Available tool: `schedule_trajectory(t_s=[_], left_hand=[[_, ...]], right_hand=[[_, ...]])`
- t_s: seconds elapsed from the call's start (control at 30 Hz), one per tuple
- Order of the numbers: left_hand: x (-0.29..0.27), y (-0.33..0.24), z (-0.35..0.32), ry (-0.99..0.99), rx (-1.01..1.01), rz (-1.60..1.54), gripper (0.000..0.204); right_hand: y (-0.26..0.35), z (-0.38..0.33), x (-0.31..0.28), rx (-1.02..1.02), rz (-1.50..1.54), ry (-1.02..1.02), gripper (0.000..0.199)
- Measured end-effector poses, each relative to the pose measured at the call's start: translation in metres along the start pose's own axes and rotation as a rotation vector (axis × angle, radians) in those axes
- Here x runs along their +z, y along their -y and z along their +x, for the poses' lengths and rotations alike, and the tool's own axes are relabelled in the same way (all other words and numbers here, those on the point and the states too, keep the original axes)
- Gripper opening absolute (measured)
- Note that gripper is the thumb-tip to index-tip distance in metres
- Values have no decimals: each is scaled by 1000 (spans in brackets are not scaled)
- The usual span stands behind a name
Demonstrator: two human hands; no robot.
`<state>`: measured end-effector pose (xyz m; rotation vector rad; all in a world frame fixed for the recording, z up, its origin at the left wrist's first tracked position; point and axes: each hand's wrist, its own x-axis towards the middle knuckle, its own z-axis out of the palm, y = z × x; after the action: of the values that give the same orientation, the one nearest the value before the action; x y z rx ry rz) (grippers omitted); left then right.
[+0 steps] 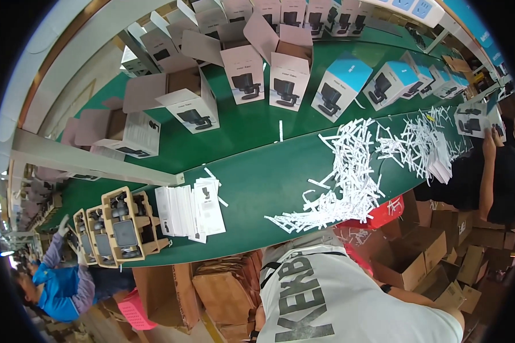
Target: Packaging electronic products into cardboard boxes using shredded paper filler and adding manuals.
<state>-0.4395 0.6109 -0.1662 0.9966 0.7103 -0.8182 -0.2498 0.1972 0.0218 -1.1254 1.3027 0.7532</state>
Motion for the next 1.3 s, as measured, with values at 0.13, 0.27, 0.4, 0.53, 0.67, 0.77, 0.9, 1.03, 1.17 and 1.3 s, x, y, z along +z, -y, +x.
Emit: schedule_trajectory(t_s=[0.13,0.27,0.4,0.53,0.67,0.77,0.9,1.03,1.17,1.3], left_hand=[[10,0,0,54,-48,-115,37],[25,-17,6,105,-90,-213,37],[49,-49,29,82,-267,-92,32],[137,-171,55,235,46,997,29],[212,-324,106,148,701,1414,23],[326,-465,158,-6,1448,1464,26],[424,-602,213,-411,1871,1698,49],[499,-632,251,-481,1184,1907,47],[478,-640,283,-475,1183,2080,36],[426,-634,272,-396,1229,2329,21]], right_hand=[[3,-23,-10,30,35,22,30],[-87,-26,-118,46,71,52,30],[-113,38,-166,3,33,176,27],[-85,52,-159,-238,-164,158,40],[-108,98,-179,-205,-2,246,41],[-108,127,-190,-351,-39,60,36],[-74,119,-159,-470,157,-29,40],[-79,140,-132,-664,121,-88,29],[-92,152,-112,-754,134,-221,27],[-88,130,-104,-702,181,-192,23]])
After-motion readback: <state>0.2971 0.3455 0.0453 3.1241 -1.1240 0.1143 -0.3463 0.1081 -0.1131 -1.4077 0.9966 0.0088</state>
